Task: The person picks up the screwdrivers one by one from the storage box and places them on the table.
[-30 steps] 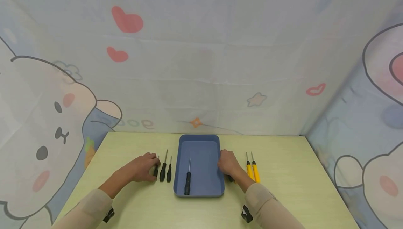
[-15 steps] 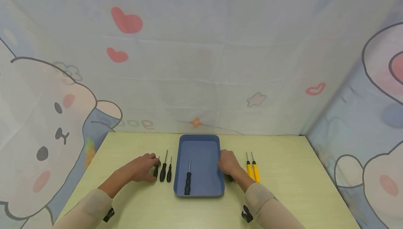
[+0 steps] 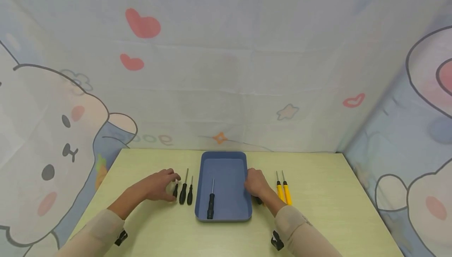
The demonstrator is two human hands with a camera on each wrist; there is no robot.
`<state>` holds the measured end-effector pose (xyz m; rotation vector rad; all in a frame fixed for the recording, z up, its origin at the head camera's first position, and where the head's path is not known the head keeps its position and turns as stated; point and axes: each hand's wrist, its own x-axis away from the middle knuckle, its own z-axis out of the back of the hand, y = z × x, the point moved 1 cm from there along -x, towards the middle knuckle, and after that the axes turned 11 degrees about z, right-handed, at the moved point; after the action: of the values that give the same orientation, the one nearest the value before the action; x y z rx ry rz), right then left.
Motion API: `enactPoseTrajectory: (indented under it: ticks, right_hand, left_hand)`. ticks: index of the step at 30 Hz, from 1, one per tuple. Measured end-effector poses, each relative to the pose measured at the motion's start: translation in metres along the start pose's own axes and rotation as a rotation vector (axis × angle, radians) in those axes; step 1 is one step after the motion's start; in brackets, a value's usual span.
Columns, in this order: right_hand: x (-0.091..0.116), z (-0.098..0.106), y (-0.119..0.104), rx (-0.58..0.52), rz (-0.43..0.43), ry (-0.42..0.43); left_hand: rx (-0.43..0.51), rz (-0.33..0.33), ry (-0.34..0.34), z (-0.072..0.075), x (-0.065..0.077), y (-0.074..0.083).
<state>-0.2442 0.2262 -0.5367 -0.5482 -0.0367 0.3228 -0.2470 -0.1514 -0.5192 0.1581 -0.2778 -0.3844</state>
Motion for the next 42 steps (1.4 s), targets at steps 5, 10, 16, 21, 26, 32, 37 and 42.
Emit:
enactPoseTrajectory:
  ticks: [5, 10, 16, 21, 26, 32, 37, 42]
  right_hand:
    - [0.002, -0.002, 0.0, -0.001, -0.011, -0.001]
    - [0.001, -0.002, 0.0, -0.006, -0.025, -0.012]
    - [0.001, -0.003, 0.003, -0.006, -0.019, -0.007]
    - [0.002, -0.004, 0.004, -0.006, 0.001, 0.003]
    - [0.003, -0.004, 0.004, -0.011, 0.007, 0.007]
    - [0.001, -0.004, 0.003, 0.0, 0.003, 0.011]
    - [0.0, -0.002, 0.002, -0.002, -0.001, 0.006]
    - [0.0, -0.002, 0.001, -0.001, 0.0, 0.003]
  left_hand:
    - [-0.001, 0.014, -0.011, 0.012, 0.004, 0.009]
    - [-0.003, 0.012, -0.013, 0.02, 0.006, 0.016]
    - [-0.001, 0.009, -0.009, 0.024, 0.005, 0.021]
    - [0.013, -0.006, 0.002, 0.027, 0.005, 0.027]
    - [0.021, -0.035, 0.024, 0.029, 0.006, 0.031]
    - [0.001, -0.076, 0.08, 0.031, 0.006, 0.036]
    - [-0.005, -0.087, 0.102, 0.033, 0.006, 0.039]
    - [-0.002, -0.092, 0.105, 0.035, 0.007, 0.043]
